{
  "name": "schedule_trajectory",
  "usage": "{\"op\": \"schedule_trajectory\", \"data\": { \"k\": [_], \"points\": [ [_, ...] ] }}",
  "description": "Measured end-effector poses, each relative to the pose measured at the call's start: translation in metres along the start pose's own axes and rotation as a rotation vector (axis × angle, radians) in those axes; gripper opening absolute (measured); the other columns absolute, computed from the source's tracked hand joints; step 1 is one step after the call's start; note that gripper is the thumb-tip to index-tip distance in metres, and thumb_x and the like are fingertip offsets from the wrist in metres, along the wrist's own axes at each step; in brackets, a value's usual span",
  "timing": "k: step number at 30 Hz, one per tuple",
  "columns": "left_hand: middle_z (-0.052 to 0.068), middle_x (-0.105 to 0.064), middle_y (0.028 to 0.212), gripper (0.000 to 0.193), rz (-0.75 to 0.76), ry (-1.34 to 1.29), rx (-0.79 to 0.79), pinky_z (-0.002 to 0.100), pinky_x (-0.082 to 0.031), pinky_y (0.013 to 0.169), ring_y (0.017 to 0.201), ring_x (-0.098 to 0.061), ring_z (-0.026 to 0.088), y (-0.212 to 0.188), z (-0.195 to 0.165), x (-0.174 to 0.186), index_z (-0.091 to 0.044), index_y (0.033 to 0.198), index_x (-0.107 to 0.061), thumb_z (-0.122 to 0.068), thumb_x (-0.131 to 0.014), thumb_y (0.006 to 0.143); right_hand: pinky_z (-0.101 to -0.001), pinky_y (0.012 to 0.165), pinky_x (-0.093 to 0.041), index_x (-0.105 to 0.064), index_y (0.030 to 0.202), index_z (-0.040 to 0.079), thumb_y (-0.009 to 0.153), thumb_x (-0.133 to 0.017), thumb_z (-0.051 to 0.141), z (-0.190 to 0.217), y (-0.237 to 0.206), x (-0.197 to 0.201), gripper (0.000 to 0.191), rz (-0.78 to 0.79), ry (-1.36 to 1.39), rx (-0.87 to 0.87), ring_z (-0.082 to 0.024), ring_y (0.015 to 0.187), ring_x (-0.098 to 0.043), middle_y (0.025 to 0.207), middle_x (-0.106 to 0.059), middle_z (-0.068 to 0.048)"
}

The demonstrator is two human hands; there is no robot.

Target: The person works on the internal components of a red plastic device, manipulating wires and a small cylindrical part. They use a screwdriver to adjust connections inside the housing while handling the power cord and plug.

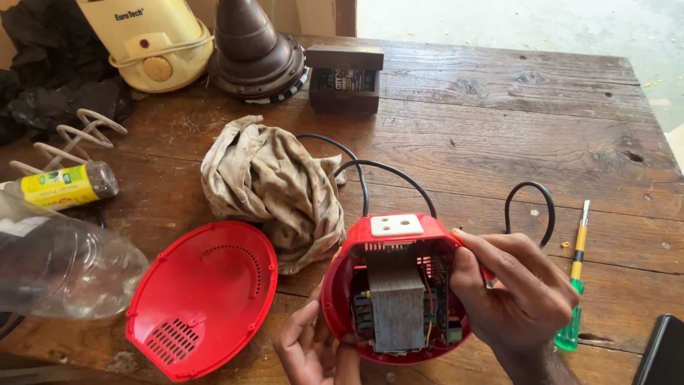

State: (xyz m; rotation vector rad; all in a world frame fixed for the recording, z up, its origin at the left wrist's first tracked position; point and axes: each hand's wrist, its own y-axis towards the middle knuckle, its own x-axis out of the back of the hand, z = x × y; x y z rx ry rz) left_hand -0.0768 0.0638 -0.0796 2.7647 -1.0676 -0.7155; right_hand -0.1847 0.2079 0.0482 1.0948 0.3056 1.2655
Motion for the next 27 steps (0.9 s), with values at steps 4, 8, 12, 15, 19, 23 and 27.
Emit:
{"op": "schedule_trajectory", "data": {
  "k": [4, 8, 12, 15, 19, 23, 27],
  "points": [
    [0.029, -0.056, 0.142, 0.057, -0.051, -0.002, 0.054, 0.048, -0.056, 0.105, 0.13, -0.063, 0.037, -0.004, -0.006, -0.002, -0.002, 0.13, -0.041, 0.019, -0.055, 0.078, -0.0245, 0.058, -0.055, -0.077, 0.108, 0.0, 0.091, -0.077, 0.007, 0.001, -0.002, 0.002, 0.018, -0.003, -0.028, 0.017, -0.014, 0.07, -0.072, 0.088, -0.074, -0.011],
    [0.028, -0.057, 0.141, 0.057, 0.017, 0.082, -0.085, 0.048, -0.054, 0.108, 0.132, -0.062, 0.037, 0.002, -0.02, -0.009, -0.001, 0.131, -0.039, 0.017, -0.062, 0.082, -0.0246, 0.059, -0.055, -0.076, 0.109, 0.0, 0.092, -0.077, 0.008, 0.002, -0.002, 0.004, 0.018, -0.012, -0.014, 0.041, -0.015, 0.074, -0.073, 0.091, -0.074, -0.012],
    [0.03, -0.055, 0.145, 0.063, 0.037, 0.082, -0.022, 0.047, -0.052, 0.111, 0.136, -0.059, 0.038, 0.007, -0.036, -0.018, 0.001, 0.138, -0.036, 0.016, -0.059, 0.081, -0.0241, 0.06, -0.056, -0.077, 0.11, 0.0, 0.093, -0.077, 0.008, 0.001, -0.001, 0.004, 0.018, -0.016, -0.023, 0.049, -0.014, 0.075, -0.073, 0.092, -0.075, -0.012],
    [0.029, -0.046, 0.157, 0.069, 0.08, 0.033, 0.055, 0.046, -0.047, 0.115, 0.145, -0.05, 0.037, 0.007, -0.044, -0.019, 0.002, 0.146, -0.03, 0.017, -0.052, 0.082, -0.0232, 0.06, -0.056, -0.078, 0.111, 0.002, 0.095, -0.076, 0.007, 0.001, -0.003, 0.003, 0.016, -0.004, -0.048, 0.015, -0.012, 0.072, -0.072, 0.091, -0.074, -0.011],
    [0.027, -0.039, 0.162, 0.078, 0.182, -0.014, 0.116, 0.045, -0.044, 0.116, 0.149, -0.043, 0.034, 0.011, -0.049, -0.012, 0.003, 0.153, -0.024, 0.018, -0.05, 0.082, -0.0227, 0.057, -0.055, -0.079, 0.109, 0.003, 0.095, -0.076, 0.006, 0.002, -0.007, 0.002, 0.015, 0.006, -0.062, -0.029, -0.011, 0.068, -0.07, 0.089, -0.074, -0.011],
    [0.028, -0.04, 0.163, 0.069, 0.194, -0.002, 0.114, 0.045, -0.04, 0.119, 0.149, -0.044, 0.035, 0.011, -0.054, -0.008, 0.008, 0.152, -0.031, 0.016, -0.053, 0.087, -0.0214, 0.061, -0.055, -0.078, 0.113, 0.003, 0.099, -0.076, 0.005, 0.006, -0.012, -0.001, 0.014, -0.004, -0.043, -0.019, -0.011, 0.072, -0.071, 0.088, -0.074, -0.01],
    [0.028, -0.039, 0.164, 0.065, 0.204, -0.061, 0.046, 0.046, -0.04, 0.121, 0.15, -0.045, 0.035, 0.009, -0.059, -0.007, 0.01, 0.152, -0.03, 0.013, -0.053, 0.092, -0.0232, 0.064, -0.055, -0.078, 0.113, 0.001, 0.1, -0.074, 0.004, 0.01, -0.012, -0.006, 0.013, -0.039, -0.039, -0.005, -0.012, 0.075, -0.071, 0.089, -0.074, -0.012]
  ]
}}
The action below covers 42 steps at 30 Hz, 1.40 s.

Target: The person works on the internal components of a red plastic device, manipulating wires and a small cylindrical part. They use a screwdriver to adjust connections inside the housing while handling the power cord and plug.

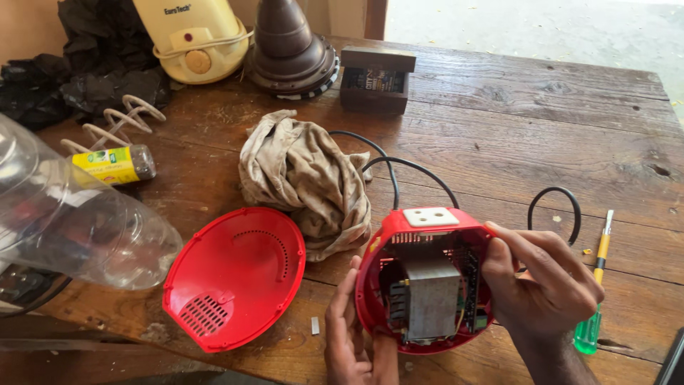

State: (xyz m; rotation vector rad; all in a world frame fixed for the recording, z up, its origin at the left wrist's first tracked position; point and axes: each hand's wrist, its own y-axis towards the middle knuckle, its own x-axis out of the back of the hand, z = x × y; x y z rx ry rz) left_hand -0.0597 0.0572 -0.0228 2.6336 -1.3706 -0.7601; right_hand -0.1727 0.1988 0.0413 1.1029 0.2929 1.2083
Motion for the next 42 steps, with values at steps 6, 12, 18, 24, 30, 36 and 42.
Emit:
{"op": "schedule_trajectory", "data": {
  "k": [6, 12, 18, 24, 30, 36, 42],
  "points": [
    [0.029, -0.037, 0.167, 0.067, 0.104, 0.086, -0.051, 0.044, -0.036, 0.125, 0.154, -0.041, 0.036, 0.0, -0.004, 0.009, 0.011, 0.156, -0.027, 0.015, -0.047, 0.092, -0.0263, 0.068, -0.055, -0.077, 0.109, -0.002, 0.102, -0.072, 0.002, 0.002, -0.002, -0.003, 0.009, 0.008, -0.016, 0.031, -0.015, 0.078, -0.071, 0.09, -0.073, -0.013],
    [0.026, -0.026, 0.171, 0.079, 0.17, 0.104, 0.015, 0.043, -0.033, 0.126, 0.159, -0.031, 0.034, 0.001, -0.007, 0.006, 0.005, 0.16, -0.013, 0.014, -0.041, 0.088, -0.027, 0.069, -0.055, -0.077, 0.104, -0.001, 0.101, -0.071, 0.003, -0.016, 0.001, -0.011, 0.008, 0.102, -0.051, -0.026, -0.015, 0.078, -0.071, 0.09, -0.074, -0.01],
    [0.025, -0.029, 0.17, 0.076, 0.232, 0.144, 0.012, 0.042, -0.03, 0.129, 0.157, -0.035, 0.032, 0.01, 0.002, 0.005, 0.003, 0.162, -0.015, 0.011, -0.04, 0.09, -0.0267, 0.07, -0.055, -0.078, 0.104, 0.001, 0.103, -0.071, 0.007, -0.032, -0.002, -0.015, 0.01, 0.149, -0.028, -0.139, -0.013, 0.078, -0.07, 0.089, -0.074, -0.007],
    [0.024, -0.025, 0.171, 0.075, 0.252, 0.135, 0.053, 0.042, -0.028, 0.129, 0.158, -0.032, 0.032, 0.011, 0.001, 0.004, 0.003, 0.162, -0.014, 0.009, -0.042, 0.092, -0.0263, 0.069, -0.052, -0.08, 0.103, 0.001, 0.103, -0.072, 0.01, -0.039, -0.009, -0.016, 0.012, 0.203, -0.018, -0.204, -0.012, 0.076, -0.068, 0.088, -0.075, -0.007],
    [0.025, -0.023, 0.172, 0.07, 0.281, 0.116, 0.096, 0.043, -0.029, 0.129, 0.158, -0.032, 0.032, 0.009, 0.002, 0.003, 0.002, 0.162, -0.014, 0.007, -0.042, 0.099, -0.0248, 0.059, -0.052, -0.08, 0.101, 0.002, 0.1, -0.071, 0.015, -0.047, -0.01, -0.015, 0.015, 0.263, 0.005, -0.321, -0.008, 0.065, -0.068, 0.079, -0.076, -0.006],
    [0.025, -0.025, 0.171, 0.064, 0.306, 0.13, 0.119, 0.041, -0.027, 0.128, 0.158, -0.032, 0.031, 0.005, 0.0, 0.005, 0.002, 0.161, -0.017, 0.006, -0.038, 0.1, -0.0241, 0.063, -0.053, -0.078, 0.105, 0.002, 0.105, -0.071, 0.012, -0.046, -0.019, -0.009, 0.013, 0.138, 0.02, -0.209, -0.011, 0.075, -0.069, 0.089, -0.075, -0.008],
    [0.026, -0.035, 0.167, 0.059, 0.387, 0.266, 0.039, 0.043, -0.027, 0.13, 0.158, -0.033, 0.033, 0.017, -0.019, 0.002, 0.002, 0.159, -0.028, 0.003, -0.042, 0.102, -0.0202, 0.061, -0.054, -0.077, 0.11, 0.003, 0.106, -0.067, 0.007, -0.018, -0.007, 0.015, 0.011, 0.115, 0.08, -0.166, -0.008, 0.081, -0.071, 0.096, -0.074, -0.006]
  ]
}}
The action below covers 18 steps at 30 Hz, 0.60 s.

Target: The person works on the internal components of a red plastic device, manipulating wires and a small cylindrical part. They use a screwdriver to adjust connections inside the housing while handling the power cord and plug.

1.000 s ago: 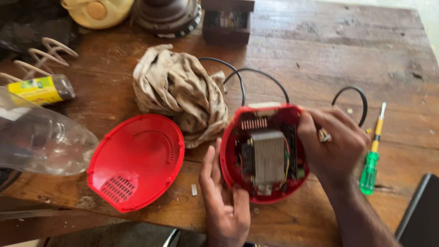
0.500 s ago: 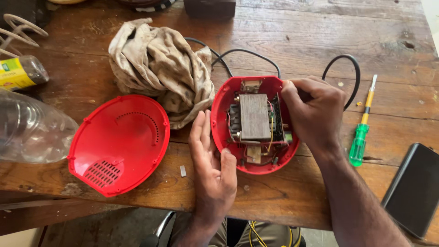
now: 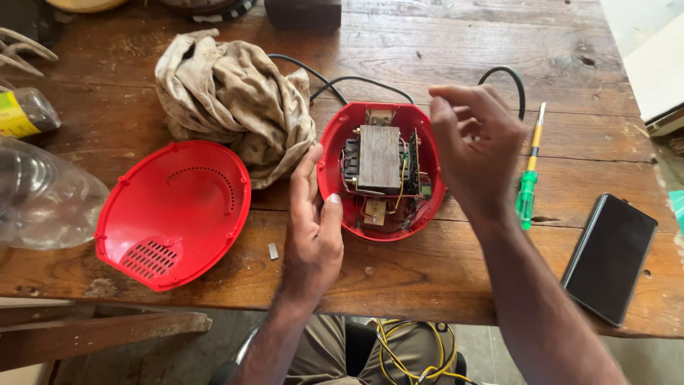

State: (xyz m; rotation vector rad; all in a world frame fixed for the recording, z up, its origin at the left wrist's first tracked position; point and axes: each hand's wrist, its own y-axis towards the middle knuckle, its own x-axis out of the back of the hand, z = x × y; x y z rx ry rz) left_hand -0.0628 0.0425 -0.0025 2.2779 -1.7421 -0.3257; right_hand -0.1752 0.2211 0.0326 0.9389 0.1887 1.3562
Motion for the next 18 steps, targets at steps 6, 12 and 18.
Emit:
{"op": "schedule_trajectory", "data": {
  "k": [6, 12, 18],
  "points": [
    [0.029, -0.031, 0.164, 0.034, -0.003, 0.648, -0.247, 0.056, -0.03, 0.128, 0.157, -0.03, 0.047, -0.053, -0.014, -0.012, -0.008, 0.128, -0.057, -0.017, -0.067, 0.097, -0.0195, 0.066, -0.042, -0.073, 0.114, 0.0, 0.101, -0.069, 0.001, 0.042, -0.054, 0.065, 0.013, -0.086, 0.116, -0.23, -0.006, 0.077, -0.057, 0.091, -0.068, -0.006],
    [0.033, -0.019, 0.162, 0.046, 0.167, 0.948, -0.35, 0.065, -0.028, 0.12, 0.15, -0.02, 0.057, -0.063, -0.007, -0.044, -0.012, 0.127, -0.07, -0.035, -0.077, 0.087, -0.0207, 0.072, -0.054, -0.072, 0.118, 0.001, 0.108, -0.067, 0.001, 0.006, -0.11, 0.075, 0.011, -0.222, 0.063, -0.292, -0.009, 0.09, -0.067, 0.105, -0.071, -0.007],
    [0.032, -0.024, 0.161, 0.05, 0.191, 1.167, -0.347, 0.063, -0.035, 0.114, 0.149, -0.026, 0.054, -0.056, -0.01, -0.075, -0.014, 0.127, -0.069, -0.04, -0.078, 0.085, -0.0253, 0.07, -0.055, -0.071, 0.122, 0.003, 0.098, -0.071, 0.002, -0.012, -0.116, 0.083, 0.024, -0.157, -0.078, -0.229, -0.014, 0.092, -0.071, 0.11, -0.072, -0.009]
  ]
}}
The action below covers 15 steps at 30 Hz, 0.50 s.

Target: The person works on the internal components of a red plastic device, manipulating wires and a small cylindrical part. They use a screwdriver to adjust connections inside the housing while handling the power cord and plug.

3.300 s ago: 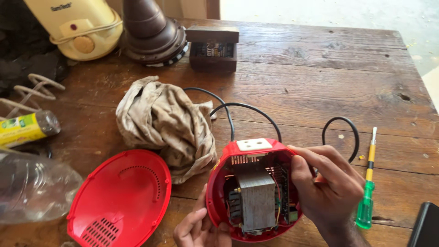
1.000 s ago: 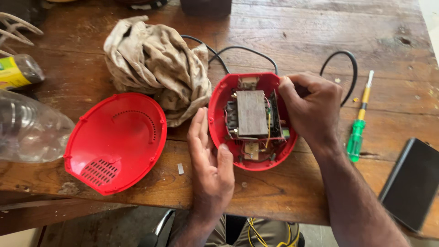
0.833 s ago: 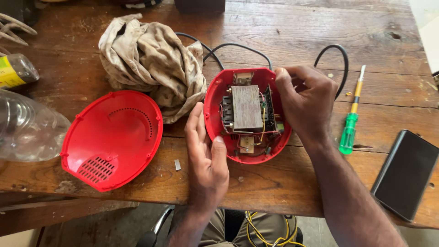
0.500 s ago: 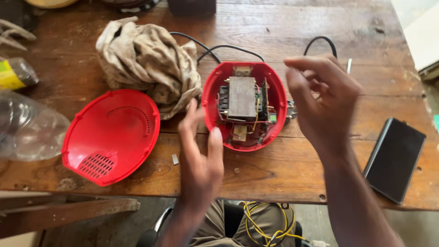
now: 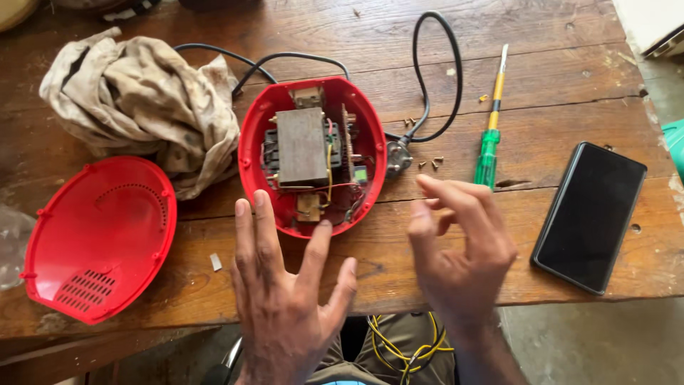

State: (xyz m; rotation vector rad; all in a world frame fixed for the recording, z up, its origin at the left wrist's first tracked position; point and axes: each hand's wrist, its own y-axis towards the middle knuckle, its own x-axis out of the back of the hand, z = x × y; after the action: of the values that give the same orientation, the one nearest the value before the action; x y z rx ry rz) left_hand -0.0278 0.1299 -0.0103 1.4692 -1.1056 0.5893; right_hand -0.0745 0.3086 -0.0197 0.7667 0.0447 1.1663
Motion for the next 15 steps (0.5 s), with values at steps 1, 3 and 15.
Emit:
{"op": "schedule_trajectory", "data": {
  "k": [1, 3, 15],
  "points": [
    [0.032, -0.025, 0.16, 0.05, 0.022, 0.037, 0.009, 0.063, -0.037, 0.112, 0.149, -0.027, 0.053, 0.001, -0.003, -0.002, -0.014, 0.125, -0.069, -0.041, -0.078, 0.084, -0.0254, 0.07, -0.055, -0.071, 0.122, 0.004, 0.097, -0.072, 0.003, -0.001, 0.001, 0.001, 0.025, 0.009, -0.002, 0.0, -0.013, 0.092, -0.07, 0.11, -0.071, -0.009],
    [0.031, -0.028, 0.16, 0.051, 0.045, 0.089, 0.021, 0.063, -0.039, 0.108, 0.148, -0.029, 0.053, 0.004, -0.006, -0.005, -0.013, 0.124, -0.068, -0.041, -0.078, 0.082, -0.0255, 0.07, -0.054, -0.071, 0.123, 0.004, 0.096, -0.074, 0.004, -0.003, 0.003, 0.003, 0.027, 0.03, -0.004, 0.003, -0.013, 0.091, -0.07, 0.11, -0.07, -0.009],
    [0.021, -0.052, 0.147, 0.056, 0.085, 0.131, 0.022, 0.059, -0.044, 0.101, 0.143, -0.038, 0.048, 0.008, -0.017, -0.012, -0.011, 0.131, -0.066, -0.035, -0.075, 0.082, -0.0247, 0.069, -0.055, -0.069, 0.125, 0.006, 0.095, -0.074, 0.005, -0.008, 0.008, 0.015, 0.03, 0.043, 0.047, -0.038, -0.012, 0.092, -0.069, 0.113, -0.071, -0.008]
  ]
}}
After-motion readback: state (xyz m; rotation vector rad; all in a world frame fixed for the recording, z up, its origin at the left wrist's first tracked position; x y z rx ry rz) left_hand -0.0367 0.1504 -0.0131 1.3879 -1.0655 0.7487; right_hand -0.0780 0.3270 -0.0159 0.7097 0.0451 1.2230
